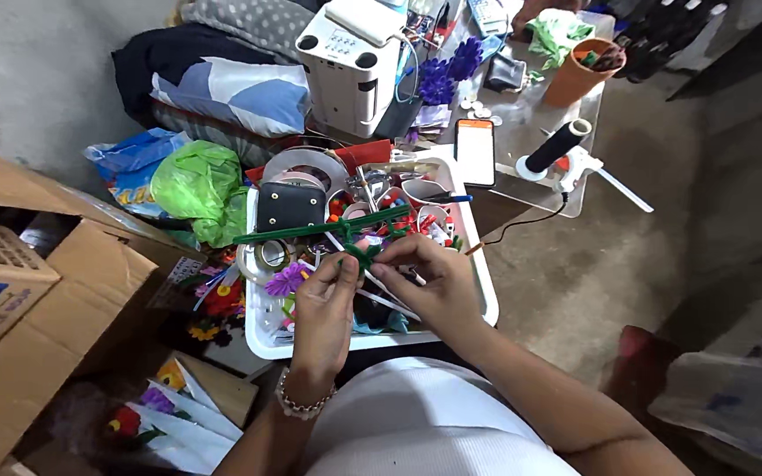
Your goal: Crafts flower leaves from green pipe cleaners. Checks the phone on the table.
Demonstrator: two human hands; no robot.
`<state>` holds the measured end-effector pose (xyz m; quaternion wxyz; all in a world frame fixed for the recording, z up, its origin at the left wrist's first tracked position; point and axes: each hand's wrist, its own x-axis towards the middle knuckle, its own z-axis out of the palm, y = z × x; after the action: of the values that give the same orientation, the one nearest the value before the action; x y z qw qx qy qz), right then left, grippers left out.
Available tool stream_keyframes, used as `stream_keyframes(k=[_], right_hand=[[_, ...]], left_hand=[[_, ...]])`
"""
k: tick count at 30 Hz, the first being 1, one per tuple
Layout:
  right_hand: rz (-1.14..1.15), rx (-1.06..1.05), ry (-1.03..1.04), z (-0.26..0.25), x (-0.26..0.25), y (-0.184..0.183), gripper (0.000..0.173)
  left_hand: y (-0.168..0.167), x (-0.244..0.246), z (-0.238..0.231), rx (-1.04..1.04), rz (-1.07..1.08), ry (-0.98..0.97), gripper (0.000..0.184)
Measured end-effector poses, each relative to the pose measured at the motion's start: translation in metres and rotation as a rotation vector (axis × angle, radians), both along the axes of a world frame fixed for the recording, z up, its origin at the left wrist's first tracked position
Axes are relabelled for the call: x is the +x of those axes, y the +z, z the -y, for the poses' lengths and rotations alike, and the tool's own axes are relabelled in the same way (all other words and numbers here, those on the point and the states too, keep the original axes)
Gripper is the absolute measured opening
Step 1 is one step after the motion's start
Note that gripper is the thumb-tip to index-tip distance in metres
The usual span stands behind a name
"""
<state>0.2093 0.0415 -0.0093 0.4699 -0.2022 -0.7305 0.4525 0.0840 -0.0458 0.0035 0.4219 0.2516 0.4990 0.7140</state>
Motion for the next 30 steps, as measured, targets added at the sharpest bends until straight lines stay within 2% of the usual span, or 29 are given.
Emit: stream_keyframes(k=[3,6,8,10,12,15,21,26,30], right_hand=[[0.073,-0.007,0.039,-0.003,0.006,0.005,0.011],[0.185,-0.050,0.210,-0.016,0.019,0.018,0.021],[0.299,-0.093,0.344,-0.028,0.030,0.028,0.023],[0.389,-0.133,0.406,-0.036,0.037,0.039,0.024],[0.386,-0.140,0.363,-0.035,0.037,0.044,0.025],[0.298,-0.119,0.258,-0.027,0.033,0.039,0.024],[0.112,-0.076,0.161,-0.010,0.028,0.022,0.025],[0.065,-0.074,0.088,0.001,0.024,0.015,0.026],[0.067,-0.122,0.074,0.005,0.020,0.011,0.024]], left_hand=[[-0.006,-0.006,0.001,0.017,-0.218,-0.023,0.016],[0.001,-0.016,0.005,-0.027,-0.534,-0.097,0.015],[0.009,-0.020,0.009,-0.060,-0.671,-0.189,0.016],[0.013,-0.020,0.011,-0.056,-0.679,-0.249,0.017],[0.014,-0.018,0.010,-0.035,-0.632,-0.229,0.017],[0.011,-0.013,0.010,0.012,-0.497,-0.161,0.015],[0.009,-0.006,0.010,0.052,-0.385,-0.088,0.020],[0.007,-0.001,0.009,0.069,-0.405,0.009,0.020],[0.004,0.003,0.008,0.085,-0.441,0.008,0.015]])
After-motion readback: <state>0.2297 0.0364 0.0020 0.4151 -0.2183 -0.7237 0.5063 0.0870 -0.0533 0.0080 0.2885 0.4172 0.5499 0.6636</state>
